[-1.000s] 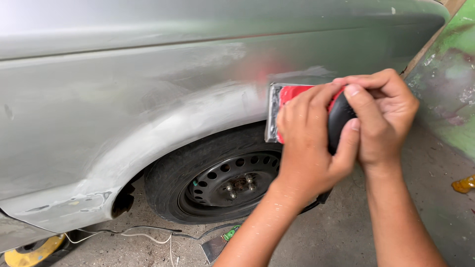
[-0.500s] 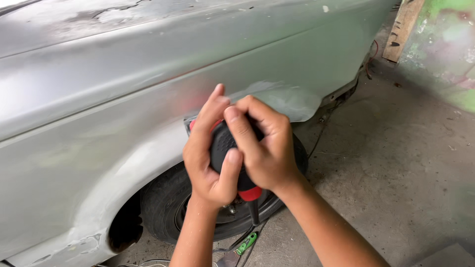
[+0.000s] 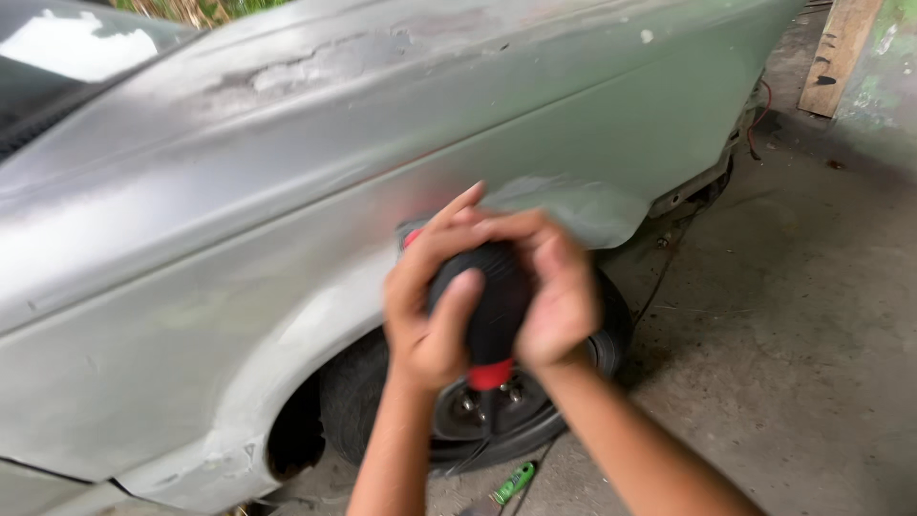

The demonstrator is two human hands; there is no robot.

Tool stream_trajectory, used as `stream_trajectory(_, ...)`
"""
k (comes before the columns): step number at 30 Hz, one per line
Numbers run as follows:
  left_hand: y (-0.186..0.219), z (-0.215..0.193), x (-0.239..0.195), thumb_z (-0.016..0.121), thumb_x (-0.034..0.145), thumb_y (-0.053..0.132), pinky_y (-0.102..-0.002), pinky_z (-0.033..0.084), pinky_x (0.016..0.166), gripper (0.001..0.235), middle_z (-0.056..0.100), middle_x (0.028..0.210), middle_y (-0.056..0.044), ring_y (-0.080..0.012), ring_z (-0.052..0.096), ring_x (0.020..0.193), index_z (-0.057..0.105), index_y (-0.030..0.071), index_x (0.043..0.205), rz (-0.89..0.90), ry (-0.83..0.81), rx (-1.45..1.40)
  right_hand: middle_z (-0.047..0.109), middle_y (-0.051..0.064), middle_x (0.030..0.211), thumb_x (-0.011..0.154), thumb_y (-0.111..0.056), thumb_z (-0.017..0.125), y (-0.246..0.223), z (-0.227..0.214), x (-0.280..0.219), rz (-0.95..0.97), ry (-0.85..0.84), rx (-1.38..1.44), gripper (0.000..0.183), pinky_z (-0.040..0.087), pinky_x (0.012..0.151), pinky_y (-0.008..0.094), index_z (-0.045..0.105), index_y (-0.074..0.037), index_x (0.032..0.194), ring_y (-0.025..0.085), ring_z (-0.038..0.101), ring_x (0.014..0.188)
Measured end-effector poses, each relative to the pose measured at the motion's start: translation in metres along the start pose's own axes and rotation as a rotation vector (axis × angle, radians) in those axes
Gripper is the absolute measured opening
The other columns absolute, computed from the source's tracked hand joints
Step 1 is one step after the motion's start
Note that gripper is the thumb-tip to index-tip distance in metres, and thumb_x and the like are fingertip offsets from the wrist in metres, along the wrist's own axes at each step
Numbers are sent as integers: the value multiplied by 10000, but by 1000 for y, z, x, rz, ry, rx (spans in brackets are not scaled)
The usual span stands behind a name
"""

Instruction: The person uses a red electric sander to smooth the surface of a car's front fender. They move the sander back and forth over the area above the wheel well, occasionally adjusting their grip and position to reach different parts of the panel.

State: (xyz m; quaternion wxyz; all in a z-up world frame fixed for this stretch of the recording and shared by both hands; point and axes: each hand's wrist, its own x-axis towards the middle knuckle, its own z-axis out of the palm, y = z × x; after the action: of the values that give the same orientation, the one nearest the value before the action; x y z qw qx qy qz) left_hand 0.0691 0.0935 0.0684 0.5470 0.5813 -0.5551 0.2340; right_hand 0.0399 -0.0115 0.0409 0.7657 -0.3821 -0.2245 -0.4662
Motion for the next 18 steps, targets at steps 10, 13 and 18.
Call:
stream_trajectory(10, -25, 40, 7, 511, 994, 294, -508, 478, 1066, 378, 671, 1280, -250, -392, 647, 1255, 699, 3, 1144, 20, 87, -71, 736, 223, 1001, 938, -486, 488, 10, -41, 13, -181, -31, -243, 634, 492, 1031, 386, 684, 103, 1061, 304, 689, 1097)
stream_trajectory(13, -29, 76, 19, 527, 995, 287, -499, 509, 1044, 327, 702, 1227, -198, -398, 684, 1211, 713, 57, 1133, 46, 105, -59, 718, 193, 1034, 975, -439, 391, 9, -81, 25, -158, 42, -242, 581, 473, 1039, 325, 662, 67, 1066, 258, 682, 1107)
stream_trajectory(18, -26, 52, 16, 551, 966, 240, -487, 526, 1048, 280, 731, 1136, -167, -391, 700, 1198, 715, 55, 1098, 48, 122, -104, 694, 227, 1032, 961, -407, 355, 15, -50, 18, -134, 110, -179, 582, 450, 1044, 304, 633, 92, 1073, 274, 683, 1100)
